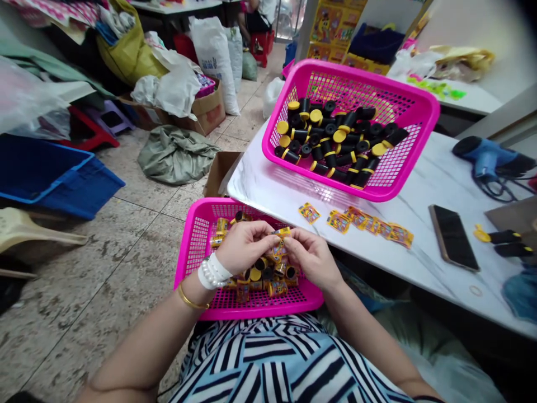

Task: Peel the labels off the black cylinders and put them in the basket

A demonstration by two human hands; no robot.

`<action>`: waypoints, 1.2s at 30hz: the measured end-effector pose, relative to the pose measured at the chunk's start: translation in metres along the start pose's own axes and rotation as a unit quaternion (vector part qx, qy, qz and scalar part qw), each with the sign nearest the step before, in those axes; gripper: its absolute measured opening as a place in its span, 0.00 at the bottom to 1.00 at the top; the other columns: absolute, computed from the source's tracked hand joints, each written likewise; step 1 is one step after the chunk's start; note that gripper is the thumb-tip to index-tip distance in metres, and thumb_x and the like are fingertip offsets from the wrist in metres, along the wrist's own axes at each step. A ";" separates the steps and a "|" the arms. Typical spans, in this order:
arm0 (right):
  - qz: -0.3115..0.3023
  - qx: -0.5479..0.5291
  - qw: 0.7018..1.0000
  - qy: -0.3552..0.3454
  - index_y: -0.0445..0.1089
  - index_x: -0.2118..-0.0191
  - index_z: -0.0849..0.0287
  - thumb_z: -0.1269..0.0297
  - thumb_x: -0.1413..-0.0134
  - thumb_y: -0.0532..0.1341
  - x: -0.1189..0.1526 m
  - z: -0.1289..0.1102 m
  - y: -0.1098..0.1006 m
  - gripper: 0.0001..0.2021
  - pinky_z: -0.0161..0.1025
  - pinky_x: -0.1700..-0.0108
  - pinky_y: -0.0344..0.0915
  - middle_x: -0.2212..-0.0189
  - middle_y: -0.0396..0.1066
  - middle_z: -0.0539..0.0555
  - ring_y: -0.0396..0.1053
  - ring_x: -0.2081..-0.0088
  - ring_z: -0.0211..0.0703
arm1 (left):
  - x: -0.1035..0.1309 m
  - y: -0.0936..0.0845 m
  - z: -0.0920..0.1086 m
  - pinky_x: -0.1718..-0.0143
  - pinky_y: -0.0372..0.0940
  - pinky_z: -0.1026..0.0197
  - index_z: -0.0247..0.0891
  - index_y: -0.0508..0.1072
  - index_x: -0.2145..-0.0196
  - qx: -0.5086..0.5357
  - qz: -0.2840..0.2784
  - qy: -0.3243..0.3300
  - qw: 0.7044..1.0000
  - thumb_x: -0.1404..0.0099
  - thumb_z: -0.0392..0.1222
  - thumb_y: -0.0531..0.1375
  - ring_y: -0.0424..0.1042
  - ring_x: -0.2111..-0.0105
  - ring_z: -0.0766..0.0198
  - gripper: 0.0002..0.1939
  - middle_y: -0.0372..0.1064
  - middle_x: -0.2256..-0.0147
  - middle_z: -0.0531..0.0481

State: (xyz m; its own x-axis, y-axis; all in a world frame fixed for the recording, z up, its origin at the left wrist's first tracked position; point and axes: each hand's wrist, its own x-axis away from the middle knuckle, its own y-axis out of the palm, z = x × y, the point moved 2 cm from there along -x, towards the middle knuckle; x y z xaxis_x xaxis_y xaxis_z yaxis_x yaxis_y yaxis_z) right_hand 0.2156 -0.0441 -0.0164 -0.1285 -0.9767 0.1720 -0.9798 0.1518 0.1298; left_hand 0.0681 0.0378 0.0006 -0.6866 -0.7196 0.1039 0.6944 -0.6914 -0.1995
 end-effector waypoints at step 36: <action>0.177 0.188 0.940 -0.224 0.64 0.75 0.57 0.60 0.35 0.59 0.009 0.029 0.016 0.16 0.34 0.74 0.55 0.81 0.59 0.45 0.57 0.78 0.35 | 0.046 0.028 -0.005 0.65 0.68 0.62 0.38 0.82 0.64 0.043 0.292 0.028 0.955 0.37 0.41 0.63 0.73 0.67 0.61 0.08 0.77 0.66 0.45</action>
State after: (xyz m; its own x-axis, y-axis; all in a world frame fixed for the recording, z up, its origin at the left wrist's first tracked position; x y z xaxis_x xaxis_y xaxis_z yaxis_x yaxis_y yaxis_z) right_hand 0.1947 -0.0548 -0.0411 -0.4256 -0.8539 -0.2996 -0.8378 0.4969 -0.2262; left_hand 0.0548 -0.0138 -0.0049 -0.1865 -0.9810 -0.0530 0.9757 -0.1786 -0.1272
